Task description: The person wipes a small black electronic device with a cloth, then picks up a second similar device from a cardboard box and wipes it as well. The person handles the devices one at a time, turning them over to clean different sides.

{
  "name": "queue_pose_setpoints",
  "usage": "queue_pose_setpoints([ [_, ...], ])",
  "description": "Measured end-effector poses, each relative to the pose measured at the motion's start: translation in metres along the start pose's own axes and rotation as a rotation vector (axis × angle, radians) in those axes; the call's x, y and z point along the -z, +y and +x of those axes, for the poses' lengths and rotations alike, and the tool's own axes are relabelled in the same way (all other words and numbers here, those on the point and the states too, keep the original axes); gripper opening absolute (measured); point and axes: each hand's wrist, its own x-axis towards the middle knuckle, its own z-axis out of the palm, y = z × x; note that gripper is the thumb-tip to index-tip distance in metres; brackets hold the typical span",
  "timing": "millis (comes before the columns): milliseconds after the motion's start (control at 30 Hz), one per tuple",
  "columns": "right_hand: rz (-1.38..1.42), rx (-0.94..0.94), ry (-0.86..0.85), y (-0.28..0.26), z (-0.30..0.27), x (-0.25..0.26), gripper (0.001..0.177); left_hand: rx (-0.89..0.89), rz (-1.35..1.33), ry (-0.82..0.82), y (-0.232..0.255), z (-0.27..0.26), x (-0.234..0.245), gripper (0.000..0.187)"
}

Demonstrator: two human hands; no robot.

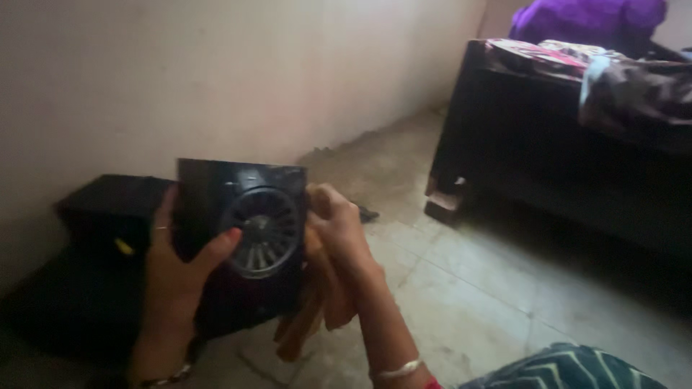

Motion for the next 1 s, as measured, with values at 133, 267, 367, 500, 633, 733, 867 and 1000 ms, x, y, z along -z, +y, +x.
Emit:
queue_pose_setpoints([
  [133,-0.194,-0.059,-0.038,-0.034,-0.003,0.027,0.021,-0.110,0.093,0.005,-0.019,0.004,-0.004,0.109],
  [267,0.165,-0.035,0.222,-0.065,0.002,0.020,0.026,-0.036,0.042,0.006,-0.031,0.010,-0.007,0.105],
  [367,0.812,-0.133,0.253,-0.075,0.004,0.013,0.033,-0.028,-0.087,-0.062,-0.041,0.015,-0.012,0.083],
  [500,1.246,-0.178,0.043,-0.082,0.002,0.011,0.047,0.148,-0.211,-0.072,-0.063,0.026,-0.009,0.076],
  [633,1.213,-0.173,-0.175,-0.086,-0.007,0.015,0.055,0.123,-0.399,-0.088,-0.086,0.041,-0.002,0.080],
  [733,1.177,-0.287,-0.245,-0.071,-0.007,0.008,0.060,0.061,-0.447,-0.031,-0.080,0.084,-0.002,0.082],
  [867,1.054,-0.357,-0.141,-0.014,0.005,-0.026,0.058,-0.009,-0.481,0.002,-0.066,0.094,0.000,0.086],
  [1000,1.088,-0.368,-0.149,0.044,0.018,-0.071,0.055,-0.106,-0.449,0.009,-0.053,0.045,0.012,0.090],
])
